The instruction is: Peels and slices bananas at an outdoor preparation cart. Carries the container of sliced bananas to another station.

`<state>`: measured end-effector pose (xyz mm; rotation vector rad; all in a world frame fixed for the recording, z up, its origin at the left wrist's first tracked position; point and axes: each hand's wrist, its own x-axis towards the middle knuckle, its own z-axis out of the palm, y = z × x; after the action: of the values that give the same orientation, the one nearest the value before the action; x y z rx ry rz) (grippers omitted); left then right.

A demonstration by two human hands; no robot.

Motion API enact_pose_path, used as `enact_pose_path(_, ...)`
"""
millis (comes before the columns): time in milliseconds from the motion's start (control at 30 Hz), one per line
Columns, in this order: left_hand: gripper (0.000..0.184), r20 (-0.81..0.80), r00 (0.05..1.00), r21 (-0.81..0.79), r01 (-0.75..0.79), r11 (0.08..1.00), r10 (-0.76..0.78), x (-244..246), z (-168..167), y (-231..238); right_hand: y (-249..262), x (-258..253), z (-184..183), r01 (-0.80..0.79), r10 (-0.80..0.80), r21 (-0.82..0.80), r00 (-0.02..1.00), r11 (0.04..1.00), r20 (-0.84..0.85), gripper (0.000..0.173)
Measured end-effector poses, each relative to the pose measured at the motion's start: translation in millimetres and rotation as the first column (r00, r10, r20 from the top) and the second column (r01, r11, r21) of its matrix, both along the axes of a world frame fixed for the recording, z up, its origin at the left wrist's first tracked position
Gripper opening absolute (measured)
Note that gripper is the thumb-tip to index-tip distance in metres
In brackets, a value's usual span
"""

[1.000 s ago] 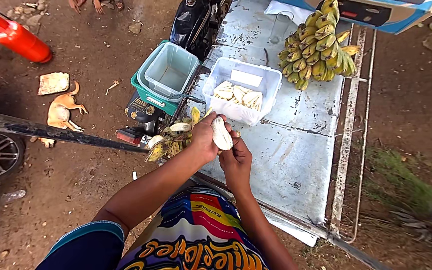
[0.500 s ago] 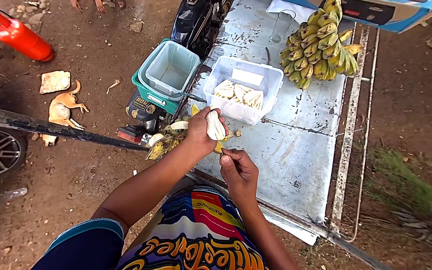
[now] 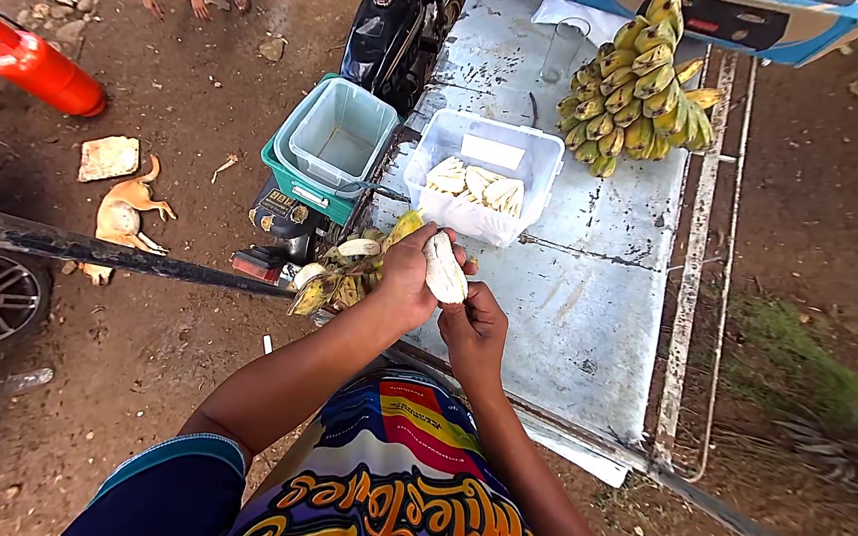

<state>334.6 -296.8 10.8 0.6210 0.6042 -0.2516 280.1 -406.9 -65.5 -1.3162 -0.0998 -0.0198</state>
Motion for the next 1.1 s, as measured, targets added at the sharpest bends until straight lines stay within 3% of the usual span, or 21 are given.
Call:
enact_pose_path(267,0.044,0.038,0.999,0.040,-0.008,0.999,0.006,4,-11,-3,0,9,-8,-0.013,0.013,0.005,1.000,1.000,-0.015,0.008)
enact_pose_path(367,0.045,0.084,0.996,0.092,-0.050,0.995,0.042,10,-9,2,-10,0,-2,-0.100,0.091,0.039,0.978,0.994,0.187,0.012)
enact_pose_path(433,0.050,0.229,0.972,0.225,-0.098,0.969,0.045,12,-12,6,-11,-6,4,-0.125,0.106,0.071,0.968,0.990,0.229,0.028)
enact_pose_path(533,0.054,0.490,0.867,0.410,-0.139,0.901,-0.089,5,-15,8,-12,-4,13,-0.110,0.109,0.076,0.994,0.991,0.012,0.049)
enact_pose_path(633,0.048,0.630,0.750,0.415,-0.101,0.904,-0.205,-3,-18,7,-16,7,14,-0.082,0.089,0.057,0.987,0.995,-0.134,0.037)
enact_pose_path(700,0.046,0.656,0.711,0.437,-0.084,0.896,-0.254,-7,-21,8,-18,10,14,-0.042,0.040,-0.018,0.995,0.999,-0.090,0.026)
enact_pose_path(767,0.056,0.613,0.708,0.546,-0.059,0.836,-0.351,-9,-20,15,-20,11,14,0.079,-0.057,-0.211,0.993,0.974,0.108,0.024)
enact_pose_path(833,0.067,0.468,0.773,0.650,0.026,0.759,-0.428,-12,-16,19,-24,13,11,0.267,-0.101,-0.421,0.921,0.867,0.376,0.027)
enact_pose_path(900,0.061,0.327,0.872,0.569,0.126,0.813,-0.364,-16,-13,17,-28,13,14,0.371,-0.041,-0.511,0.837,0.775,0.546,0.026)
enact_pose_path(967,0.051,0.210,0.950,0.388,0.135,0.912,-0.231,-17,-9,14,-28,8,18,0.314,0.023,-0.508,0.834,0.802,0.551,0.031)
enact_pose_path(1033,0.046,0.132,0.981,0.243,0.107,0.964,-0.142,-15,-8,14,-28,2,20,0.137,0.064,-0.432,0.906,0.892,0.418,0.045)
enact_pose_path(1100,0.045,0.107,0.989,0.158,0.088,0.984,-0.106,-13,-11,16,-25,-2,20,-0.019,0.109,-0.302,0.953,0.953,0.283,0.045)
